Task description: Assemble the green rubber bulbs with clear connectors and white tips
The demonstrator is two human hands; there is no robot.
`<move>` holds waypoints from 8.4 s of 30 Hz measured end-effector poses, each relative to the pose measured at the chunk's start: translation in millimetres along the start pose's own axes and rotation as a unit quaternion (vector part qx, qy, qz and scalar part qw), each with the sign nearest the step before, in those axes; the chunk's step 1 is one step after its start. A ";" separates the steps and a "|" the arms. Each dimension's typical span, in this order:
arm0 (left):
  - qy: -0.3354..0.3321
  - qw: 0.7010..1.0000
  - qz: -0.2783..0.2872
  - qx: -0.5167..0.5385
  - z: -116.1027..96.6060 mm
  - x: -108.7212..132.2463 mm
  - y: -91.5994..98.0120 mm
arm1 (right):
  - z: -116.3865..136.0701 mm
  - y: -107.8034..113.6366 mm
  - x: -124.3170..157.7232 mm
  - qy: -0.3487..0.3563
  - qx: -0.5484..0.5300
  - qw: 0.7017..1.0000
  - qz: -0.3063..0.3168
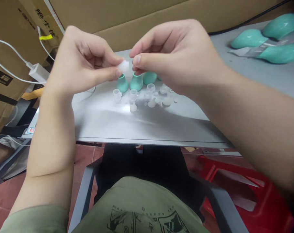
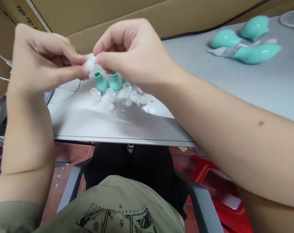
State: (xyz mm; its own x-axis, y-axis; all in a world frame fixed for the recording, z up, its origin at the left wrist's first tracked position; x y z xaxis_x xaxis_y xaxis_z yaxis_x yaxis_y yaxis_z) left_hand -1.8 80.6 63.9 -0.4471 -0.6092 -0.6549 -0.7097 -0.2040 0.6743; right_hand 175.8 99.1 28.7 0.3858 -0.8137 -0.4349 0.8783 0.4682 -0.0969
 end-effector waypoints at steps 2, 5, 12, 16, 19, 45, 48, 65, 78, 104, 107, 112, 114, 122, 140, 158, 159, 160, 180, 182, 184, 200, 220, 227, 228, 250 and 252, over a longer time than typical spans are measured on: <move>0.053 0.997 0.058 -0.010 -4.1 -1.4 6.6 | 12.5 -6.1 4.9 0.067 0.156 0.985 0.018; 0.084 0.975 0.193 -0.071 -13.3 0.8 1.8 | 2.9 -28.3 11.8 0.091 0.356 0.924 0.112; 0.155 0.863 0.436 -0.204 1.7 25.0 -37.8 | -29.6 -55.9 24.1 0.038 0.560 0.797 0.221; 0.185 0.818 0.490 -0.236 9.1 34.7 -53.9 | -30.4 -64.9 29.0 0.041 0.592 0.769 0.239; 0.196 0.809 0.500 -0.239 14.1 39.0 -56.3 | -34.7 -67.8 29.6 0.035 0.598 0.764 0.240; 0.148 0.892 0.386 -0.182 23.7 19.3 -46.2 | -37.3 -64.9 29.4 0.017 0.528 0.824 0.205; 0.144 0.893 0.391 -0.171 20.1 19.0 -47.2 | -31.1 -54.3 24.8 0.019 0.486 0.855 0.180; 0.034 0.998 0.034 0.029 -1.2 -8.5 -13.6 | -13.0 7.8 0.0 -0.001 0.002 1.000 -0.018; 0.117 0.993 -0.011 0.010 16.2 2.4 -21.4 | -13.4 12.5 -0.7 0.032 -0.060 0.997 -0.048; 0.148 0.967 -0.032 0.203 8.4 2.2 -29.6 | -22.5 16.1 -13.6 0.056 -0.046 0.997 0.000; 0.151 0.962 -0.028 0.226 7.1 2.5 -32.3 | -21.3 14.7 -13.1 0.061 -0.062 0.996 0.005; 0.154 0.957 -0.023 0.244 7.1 1.7 -33.6 | -21.5 11.3 -11.6 0.057 -0.073 0.996 0.015; 0.156 0.955 -0.014 0.252 7.3 1.3 -34.5 | -20.3 11.0 -11.6 0.060 -0.066 0.996 0.016; 0.167 0.928 0.013 0.333 14.9 3.8 -46.2 | 4.4 15.8 -12.8 0.153 0.028 0.985 0.069; 0.298 0.889 0.061 0.343 17.5 6.3 -67.7 | -1.1 13.0 -7.9 0.200 0.185 0.960 0.067; 0.256 0.909 0.038 0.326 35.8 7.0 -66.0 | 1.7 9.7 -2.8 0.246 0.317 0.913 0.078; 0.252 0.908 0.036 0.332 35.0 6.4 -66.1 | 1.9 9.8 -2.2 0.246 0.319 0.912 0.076; 0.251 0.907 0.028 0.336 34.1 6.0 -64.6 | 2.4 9.5 -1.5 0.247 0.320 0.912 0.074; 0.282 0.881 0.051 0.376 28.0 5.4 -70.8 | 4.6 6.4 2.2 0.227 0.371 0.898 0.069; 0.284 0.884 0.031 0.371 30.4 4.6 -69.1 | 5.8 5.1 4.3 0.230 0.371 0.897 0.067; 0.285 0.886 0.013 0.366 31.3 3.8 -68.3 | 6.3 4.1 5.1 0.230 0.373 0.896 0.067; 0.261 0.888 0.016 0.377 35.5 4.0 -66.4 | 6.5 0.4 1.9 0.245 0.393 0.882 0.086; 0.185 0.961 0.171 -0.112 56.9 7.6 -32.7 | 9.6 40.1 -19.5 0.212 0.076 0.974 -0.005; 0.181 0.951 0.249 -0.036 67.2 16.3 -65.1 | -6.3 49.0 -26.2 0.151 0.036 0.988 -0.023; 0.186 0.949 0.253 -0.028 67.7 17.1 -66.5 | -7.6 48.5 -25.5 0.140 0.041 0.989 -0.023; 0.163 0.972 0.167 0.030 29.4 0.7 -54.9 | -2.4 40.4 -25.7 0.114 -0.005 0.993 -0.043; 0.129 0.978 0.162 0.007 22.5 -0.8 -54.7 | -2.6 39.6 -24.9 0.111 0.002 0.993 -0.041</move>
State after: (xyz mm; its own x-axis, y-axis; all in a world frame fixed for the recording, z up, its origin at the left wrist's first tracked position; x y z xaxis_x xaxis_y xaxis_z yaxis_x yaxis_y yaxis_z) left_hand 25.1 109.5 19.9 -0.4984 -0.8142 -0.2978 -0.5614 0.0413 0.8265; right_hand 200.2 138.8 33.4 0.2415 -0.7527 -0.6125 0.9057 0.4014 -0.1362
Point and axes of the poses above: each hand's wrist, its own x-axis away from the middle knuckle, its own y-axis out of the back of the hand, z = x × y, the point moved 10 cm from there along -x, towards the middle knuckle, and after that the axes turned 12 degrees about -x, right-handed, at the moved point
